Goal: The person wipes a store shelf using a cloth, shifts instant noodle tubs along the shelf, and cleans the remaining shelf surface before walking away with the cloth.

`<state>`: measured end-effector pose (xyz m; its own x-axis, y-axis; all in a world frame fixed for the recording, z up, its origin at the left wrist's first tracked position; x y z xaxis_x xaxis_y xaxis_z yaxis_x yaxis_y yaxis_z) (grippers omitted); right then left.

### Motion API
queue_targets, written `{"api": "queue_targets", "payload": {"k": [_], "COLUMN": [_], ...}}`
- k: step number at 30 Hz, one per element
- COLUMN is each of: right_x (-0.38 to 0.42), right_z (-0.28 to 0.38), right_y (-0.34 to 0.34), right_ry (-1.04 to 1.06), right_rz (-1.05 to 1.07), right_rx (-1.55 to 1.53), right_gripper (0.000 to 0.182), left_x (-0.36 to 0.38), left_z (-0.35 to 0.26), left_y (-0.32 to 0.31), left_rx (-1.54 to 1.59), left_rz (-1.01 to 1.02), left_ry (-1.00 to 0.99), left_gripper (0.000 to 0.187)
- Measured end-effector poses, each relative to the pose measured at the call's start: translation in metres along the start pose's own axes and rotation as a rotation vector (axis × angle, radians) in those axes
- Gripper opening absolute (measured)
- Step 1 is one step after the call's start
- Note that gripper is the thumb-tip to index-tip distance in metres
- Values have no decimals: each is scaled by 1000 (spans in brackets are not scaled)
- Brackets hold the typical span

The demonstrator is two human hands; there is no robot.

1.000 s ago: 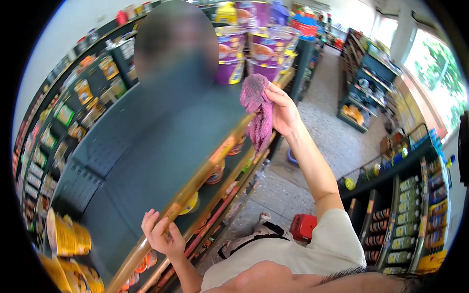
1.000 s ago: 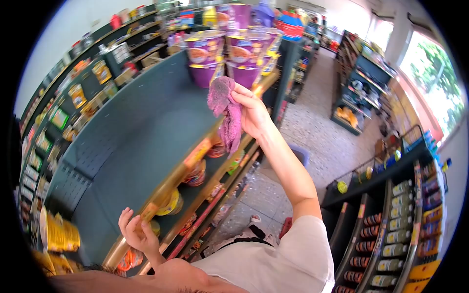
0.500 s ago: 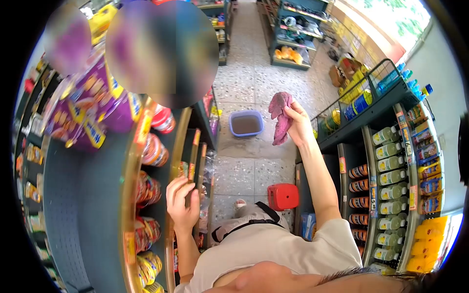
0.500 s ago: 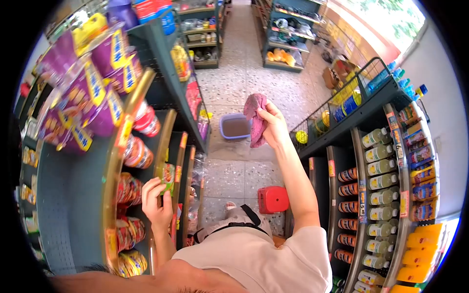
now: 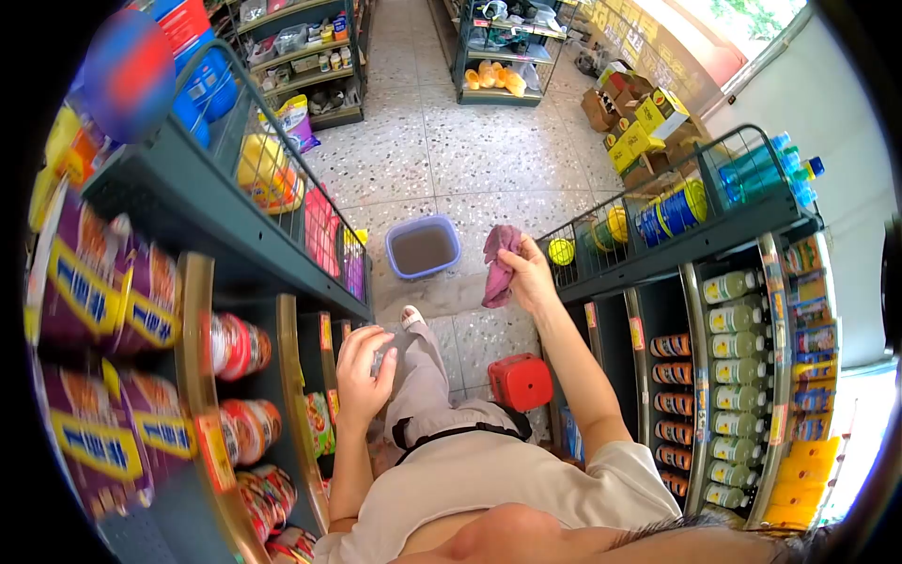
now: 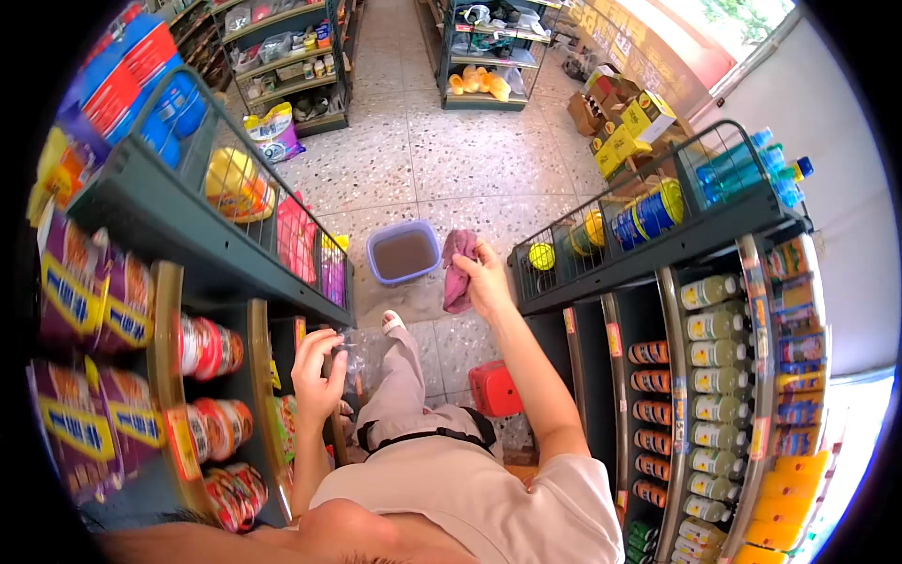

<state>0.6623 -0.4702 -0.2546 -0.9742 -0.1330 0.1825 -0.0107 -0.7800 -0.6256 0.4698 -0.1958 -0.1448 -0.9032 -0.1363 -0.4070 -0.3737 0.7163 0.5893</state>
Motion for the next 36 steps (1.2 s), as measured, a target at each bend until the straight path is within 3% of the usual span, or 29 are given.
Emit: {"api": "queue_targets", "payload": {"k": [4,13,16,19,22,25,28,29,31,32,34,36], "right_x": [-77,-240,-278,-310,-325,-329,-333,-346,-377,-383,-414,-454], "right_z": [-42,-158,-197,-225,-276,-268,-299,-282,-318,-277,-262,-267], "right_y": [1,44,59,87,140,122,173,154,230,191,189,228], "right_ry": [-50,-355,-497,-400,-533,-541,-674,-248,-349,-569,-482,-480], "right_rz": [-77,-188,-247,-298,-230,56,356,621,747,801,1135,1363], "right_rx": [211,655,719,999,1014,1186,1183,1258,1228,1497,1665,1752], "right_gripper": [11,34,42,46,47,34,23,26,38,44,48,44], "left_x": [-72,-222,-245,-247,-249,-241,-217,-185,-107,-65,7,48], "left_z": [48,125,145,171,185,190,187,191,195,188,165,137], "left_y": [-27,-74,-93,-112,-127,-138,-156,-176,-223,-244,-285,-328], "left_rx": [-13,9,4,-12,-67,-133,-191,-208,-241,-309,-346,-100], "left_rz": [3,92,121,163,181,173,156,190,289,381,419,485], "left_ry": [-3,181,234,350,449,594,774,823,992,1118,1261,1465], "left_gripper": [20,19,21,22,22,23,22,22,24,27,34,39]}}
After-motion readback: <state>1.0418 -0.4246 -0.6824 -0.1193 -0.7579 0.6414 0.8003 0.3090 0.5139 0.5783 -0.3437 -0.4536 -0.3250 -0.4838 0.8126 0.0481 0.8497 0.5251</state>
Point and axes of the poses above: each hand's wrist, its own x-axis away from the middle knuckle, its own y-axis out of the back of the hand, z = x × y, the point moved 8 cm from there along -x, towards the middle knuckle, and after that the axes turned 7 degrees about -x, right-handed, at the moved point
